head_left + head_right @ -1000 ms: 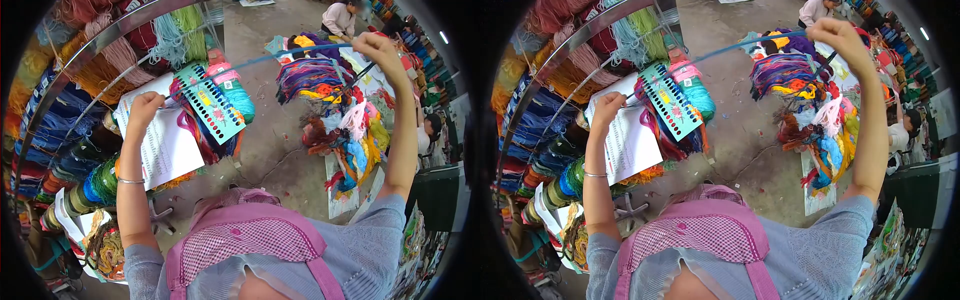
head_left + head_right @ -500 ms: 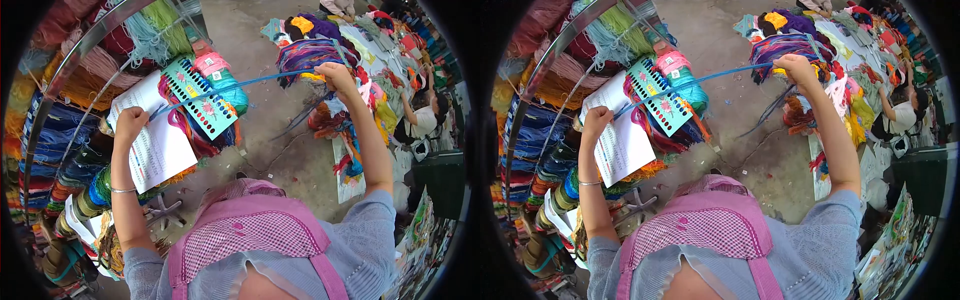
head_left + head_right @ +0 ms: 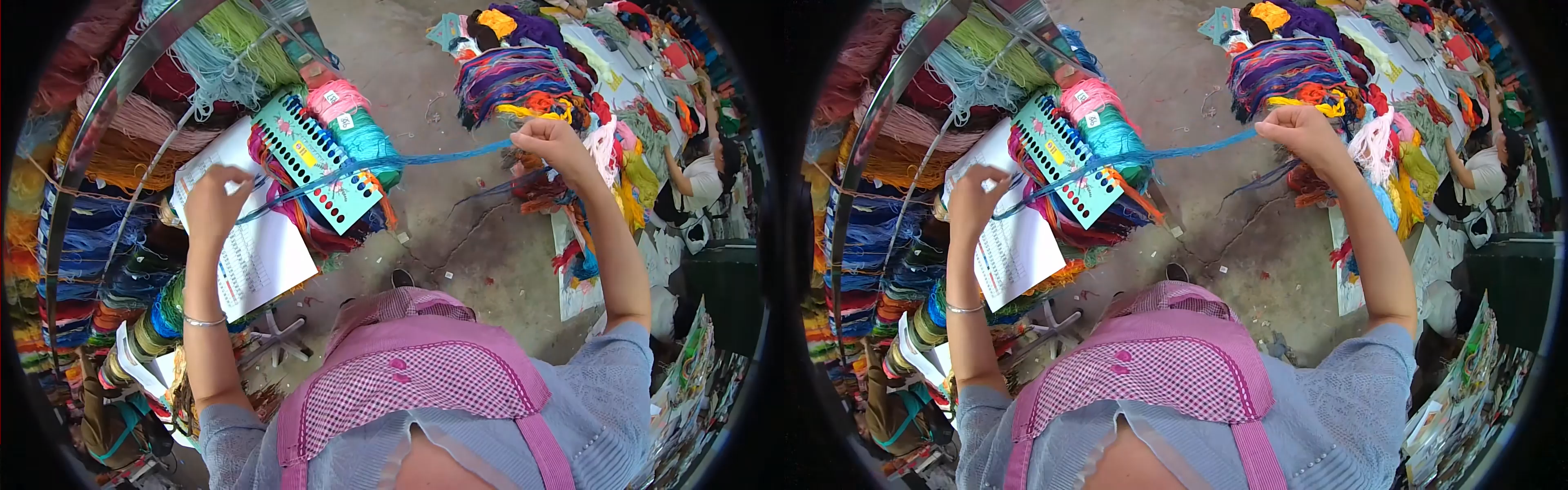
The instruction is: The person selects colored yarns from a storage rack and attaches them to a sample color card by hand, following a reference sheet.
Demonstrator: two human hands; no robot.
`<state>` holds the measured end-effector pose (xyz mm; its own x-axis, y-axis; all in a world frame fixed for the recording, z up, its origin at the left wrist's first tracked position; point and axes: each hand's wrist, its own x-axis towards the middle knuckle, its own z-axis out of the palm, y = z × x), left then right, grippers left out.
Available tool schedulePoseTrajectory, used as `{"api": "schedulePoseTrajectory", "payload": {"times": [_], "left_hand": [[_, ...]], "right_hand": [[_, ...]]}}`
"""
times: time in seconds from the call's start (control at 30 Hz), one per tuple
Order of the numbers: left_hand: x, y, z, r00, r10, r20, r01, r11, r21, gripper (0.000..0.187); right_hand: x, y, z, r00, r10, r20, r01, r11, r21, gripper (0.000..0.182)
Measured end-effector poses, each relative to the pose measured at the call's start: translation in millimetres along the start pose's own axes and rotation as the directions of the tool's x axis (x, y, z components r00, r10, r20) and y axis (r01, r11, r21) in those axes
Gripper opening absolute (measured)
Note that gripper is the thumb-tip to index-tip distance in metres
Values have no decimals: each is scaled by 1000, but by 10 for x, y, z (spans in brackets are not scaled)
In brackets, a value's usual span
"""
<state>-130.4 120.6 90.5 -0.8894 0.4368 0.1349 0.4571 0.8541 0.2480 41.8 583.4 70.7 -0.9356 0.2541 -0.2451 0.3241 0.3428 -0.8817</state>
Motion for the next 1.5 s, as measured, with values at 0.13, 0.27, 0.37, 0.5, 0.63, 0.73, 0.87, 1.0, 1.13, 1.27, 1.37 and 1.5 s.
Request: {"api": "schedulePoseTrajectory", "payload": {"times": [0.13, 0.27, 0.37, 0.5, 0.63, 0.73, 0.87, 1.0, 1.13, 1.27, 1.37, 1.5], "left_hand": [[319, 791, 153, 934, 355, -32, -327, 817, -475, 19], [564, 1260, 532, 833, 553, 17, -509, 778, -367, 20], [695, 1279, 641, 805, 593, 12, -534, 734, -419, 13], [583, 1008, 320, 926, 376, 28, -290, 757, -586, 11], [425, 371, 63, 983, 126, 136, -31, 836, -547, 13], [334, -277, 42, 1000, -4, 30, 13, 957, -288, 13], [129, -749, -106, 983, -184, 7, 182, 976, 123, 16], [-2, -481, -106, 999, -41, -1, 40, 967, 251, 11], [-81, 557, 210, 977, 215, -10, -188, 828, -528, 12], [-68, 1006, 452, 977, 206, -44, -206, 885, -418, 14], [-39, 1086, 499, 985, 169, -29, -167, 899, -405, 17], [-46, 1141, 589, 978, 191, -85, -208, 916, -342, 16]], "right_hand": [[-82, -20, 7, 999, 35, 37, -35, 999, 19, 22], [-175, -141, 11, 1000, 21, 23, -21, 1000, 0, 21], [-197, -71, -28, 1000, 6, 8, -6, 1000, 18, 21], [-223, 71, -74, 1000, 5, -9, -5, 997, 76, 21], [-153, 268, -101, 999, -13, -31, 14, 999, 40, 21], [-107, 346, -104, 999, 16, -36, -12, 996, 91, 21], [-71, 396, -112, 999, 15, -45, -9, 991, 131, 20], [-36, 379, -125, 999, 26, -44, -20, 991, 131, 20], [-44, 269, -154, 997, 68, -30, -64, 992, 113, 18], [36, 332, -191, 997, -11, -79, 22, 989, 145, 19], [25, 289, -173, 992, -45, -114, 52, 997, 64, 19], [3, 242, -162, 993, -32, -109, 39, 998, 58, 19]]}}
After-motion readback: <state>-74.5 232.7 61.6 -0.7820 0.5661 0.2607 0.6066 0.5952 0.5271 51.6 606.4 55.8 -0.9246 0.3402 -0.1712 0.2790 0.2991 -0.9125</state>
